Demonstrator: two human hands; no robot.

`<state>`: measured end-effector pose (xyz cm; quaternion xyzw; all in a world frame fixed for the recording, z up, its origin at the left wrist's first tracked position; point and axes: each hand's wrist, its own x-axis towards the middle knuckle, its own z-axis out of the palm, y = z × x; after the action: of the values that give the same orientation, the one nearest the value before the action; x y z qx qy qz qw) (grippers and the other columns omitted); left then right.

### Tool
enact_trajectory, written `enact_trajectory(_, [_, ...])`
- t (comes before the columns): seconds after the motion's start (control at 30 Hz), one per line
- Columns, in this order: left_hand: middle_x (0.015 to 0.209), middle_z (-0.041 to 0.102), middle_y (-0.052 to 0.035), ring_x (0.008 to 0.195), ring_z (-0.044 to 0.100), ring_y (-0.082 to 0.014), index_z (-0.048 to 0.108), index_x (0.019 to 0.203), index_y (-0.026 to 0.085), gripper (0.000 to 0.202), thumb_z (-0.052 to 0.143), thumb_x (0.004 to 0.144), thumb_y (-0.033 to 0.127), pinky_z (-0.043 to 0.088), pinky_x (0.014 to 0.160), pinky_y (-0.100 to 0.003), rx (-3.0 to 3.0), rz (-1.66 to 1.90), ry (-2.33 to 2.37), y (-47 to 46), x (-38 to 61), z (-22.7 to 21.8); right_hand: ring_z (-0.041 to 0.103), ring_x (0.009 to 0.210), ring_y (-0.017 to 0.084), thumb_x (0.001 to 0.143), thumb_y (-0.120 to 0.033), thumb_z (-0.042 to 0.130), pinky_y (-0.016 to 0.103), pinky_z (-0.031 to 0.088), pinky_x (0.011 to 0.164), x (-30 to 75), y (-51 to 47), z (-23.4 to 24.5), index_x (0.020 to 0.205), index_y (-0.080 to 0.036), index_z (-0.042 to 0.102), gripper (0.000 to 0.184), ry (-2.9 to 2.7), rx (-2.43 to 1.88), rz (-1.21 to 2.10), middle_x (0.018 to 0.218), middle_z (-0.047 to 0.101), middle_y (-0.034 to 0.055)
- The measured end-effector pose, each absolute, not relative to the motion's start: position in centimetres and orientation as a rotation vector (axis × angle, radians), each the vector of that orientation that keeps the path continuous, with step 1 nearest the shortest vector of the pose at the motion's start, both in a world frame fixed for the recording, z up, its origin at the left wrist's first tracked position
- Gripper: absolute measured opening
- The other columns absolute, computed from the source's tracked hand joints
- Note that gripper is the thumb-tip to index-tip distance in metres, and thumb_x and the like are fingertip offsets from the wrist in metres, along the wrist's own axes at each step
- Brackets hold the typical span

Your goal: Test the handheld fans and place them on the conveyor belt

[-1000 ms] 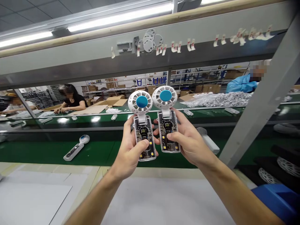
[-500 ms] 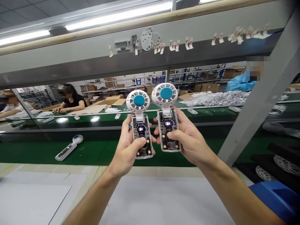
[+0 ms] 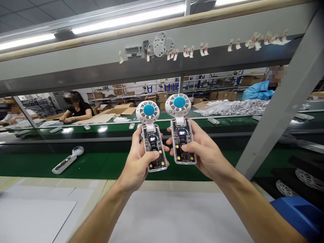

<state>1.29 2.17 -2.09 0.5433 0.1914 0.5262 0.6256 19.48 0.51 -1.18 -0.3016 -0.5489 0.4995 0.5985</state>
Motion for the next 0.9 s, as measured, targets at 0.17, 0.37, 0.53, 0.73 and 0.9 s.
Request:
enact_trajectory(0.17, [0.122, 0.062, -0.0101, 0.078, 0.07, -0.0181, 0.033, 0.14, 0.026, 0.071, 0.07, 0.08, 0.019, 0.06, 0.057, -0.031, 1.237, 1.282, 0.462, 2.24, 1.48, -2.17, 0.068, 0.069, 0.018, 0.075, -0.02, 0.068, 0.031, 0.058, 0.063, 19.65, 0.55, -1.23, 0.147, -0.025, 0.032, 0.08, -1.274, -0.699, 1.165, 0.088, 0.071, 0.0012])
enact_trajectory(0.37, [0.121, 0.064, -0.0087, 0.068, 0.071, -0.0161, 0.035, 0.139, 0.027, 0.066, 0.068, 0.082, 0.019, 0.06, 0.057, -0.031, 1.224, 1.274, 0.456, 2.35, 1.26, -2.4, 0.069, 0.067, 0.018, 0.075, -0.022, 0.068, 0.03, 0.057, 0.06, 19.61, 0.46, -1.0, 0.146, -0.025, 0.032, 0.08, -1.266, -0.71, 1.183, 0.087, 0.071, 0.0016])
enact_trajectory(0.53, [0.121, 0.065, -0.0082, 0.069, 0.072, -0.0174, 0.035, 0.138, 0.029, 0.064, 0.067, 0.083, 0.019, 0.06, 0.058, -0.032, 1.222, 1.254, 0.431, 2.32, 1.13, -2.46, 0.069, 0.065, 0.018, 0.073, -0.021, 0.069, 0.029, 0.057, 0.059, 19.7, 0.32, -0.87, 0.137, -0.025, 0.041, 0.07, -1.259, -0.748, 1.171, 0.087, 0.072, 0.0014])
enact_trajectory(0.73, [0.125, 0.065, -0.0081, 0.069, 0.073, -0.0176, 0.035, 0.139, 0.03, 0.065, 0.067, 0.084, 0.02, 0.061, 0.06, -0.033, 1.241, 1.289, 0.422, 2.3, 1.2, -2.54, 0.07, 0.068, 0.018, 0.076, -0.021, 0.066, 0.031, 0.058, 0.062, 19.84, 0.28, -0.98, 0.132, -0.025, 0.045, 0.06, -1.294, -0.737, 1.183, 0.092, 0.073, 0.0029])
enact_trajectory(0.9, [0.127, 0.064, -0.0071, 0.073, 0.074, -0.0187, 0.035, 0.137, 0.031, 0.062, 0.067, 0.085, 0.02, 0.062, 0.064, -0.035, 1.23, 1.286, 0.387, 2.24, 1.08, -2.67, 0.069, 0.069, 0.019, 0.077, -0.023, 0.068, 0.031, 0.058, 0.06, 19.88, 0.19, -1.02, 0.143, -0.026, 0.037, 0.073, -1.3, -0.717, 1.152, 0.092, 0.072, 0.0021])
